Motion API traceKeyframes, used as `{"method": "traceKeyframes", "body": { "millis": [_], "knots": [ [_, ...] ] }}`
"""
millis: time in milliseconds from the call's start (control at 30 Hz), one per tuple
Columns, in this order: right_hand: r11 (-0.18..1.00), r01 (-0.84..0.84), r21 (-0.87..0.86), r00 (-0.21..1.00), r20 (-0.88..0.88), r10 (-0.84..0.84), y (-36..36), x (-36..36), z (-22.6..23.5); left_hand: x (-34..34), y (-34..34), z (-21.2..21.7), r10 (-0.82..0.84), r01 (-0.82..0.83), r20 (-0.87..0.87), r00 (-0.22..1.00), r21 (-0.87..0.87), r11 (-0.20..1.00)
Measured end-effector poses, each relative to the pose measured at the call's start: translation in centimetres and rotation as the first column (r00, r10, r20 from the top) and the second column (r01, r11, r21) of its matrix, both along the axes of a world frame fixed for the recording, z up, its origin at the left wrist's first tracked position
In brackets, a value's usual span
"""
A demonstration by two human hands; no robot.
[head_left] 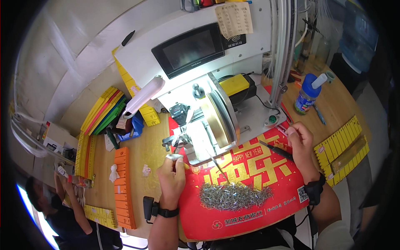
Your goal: Using a desktop crimping machine to process and assemble small metal wire terminals or connectors.
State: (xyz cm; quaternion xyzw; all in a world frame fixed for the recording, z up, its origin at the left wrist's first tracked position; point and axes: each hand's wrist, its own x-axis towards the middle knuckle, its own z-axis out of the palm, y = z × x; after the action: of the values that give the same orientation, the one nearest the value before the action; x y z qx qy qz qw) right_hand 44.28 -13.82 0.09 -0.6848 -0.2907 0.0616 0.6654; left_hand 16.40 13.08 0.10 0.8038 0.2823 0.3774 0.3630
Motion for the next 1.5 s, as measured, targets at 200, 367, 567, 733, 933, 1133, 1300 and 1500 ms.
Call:
{"method": "traceKeyframes", "body": {
  "millis": [200, 367, 567, 733, 933, 1133, 1300, 1500],
  "knots": [
    [0.998, 0.052, 0.019, 0.999, -0.010, -0.052, 0.14, -0.07, 0.53, -0.29, 0.19, -0.38, 0.005, -0.005, -0.007, 1.000, -0.019, 1.000],
    [0.999, 0.039, 0.007, 0.999, -0.003, -0.039, 0.09, -0.10, 0.34, -0.13, 0.04, -0.10, 0.003, -0.003, -0.020, 1.000, 0.008, 1.000],
    [0.999, 0.033, 0.017, 0.999, -0.014, -0.033, 0.23, -0.64, 0.76, -0.26, 0.36, -0.66, -0.005, 0.005, 0.024, 1.000, -0.017, 1.000],
    [0.999, 0.030, 0.020, 1.000, 0.005, -0.030, 0.15, -0.44, 0.57, -0.10, 0.12, -0.36, -0.005, 0.006, 0.024, 1.000, -0.027, 1.000],
    [1.000, 0.025, 0.016, 1.000, -0.001, -0.025, 0.08, -0.40, 0.44, -0.20, 0.17, -0.39, 0.006, -0.006, -0.004, 1.000, -0.011, 1.000],
    [0.999, 0.038, 0.004, 0.999, 0.017, -0.038, 0.15, -0.27, 0.10, -0.18, 0.09, -0.32, 0.005, -0.005, 0.006, 1.000, -0.008, 1.000],
    [0.999, 0.037, 0.010, 0.999, 0.015, -0.037, 0.11, -0.23, 0.04, -0.15, 0.01, -0.14, -0.007, 0.007, 0.009, 1.000, -0.017, 1.000],
    [0.999, 0.040, 0.002, 0.999, 0.009, -0.040, 0.20, -0.23, -0.07, -0.21, 0.05, -0.22, -0.004, 0.004, 0.001, 1.000, 0.002, 1.000]
  ]
}}
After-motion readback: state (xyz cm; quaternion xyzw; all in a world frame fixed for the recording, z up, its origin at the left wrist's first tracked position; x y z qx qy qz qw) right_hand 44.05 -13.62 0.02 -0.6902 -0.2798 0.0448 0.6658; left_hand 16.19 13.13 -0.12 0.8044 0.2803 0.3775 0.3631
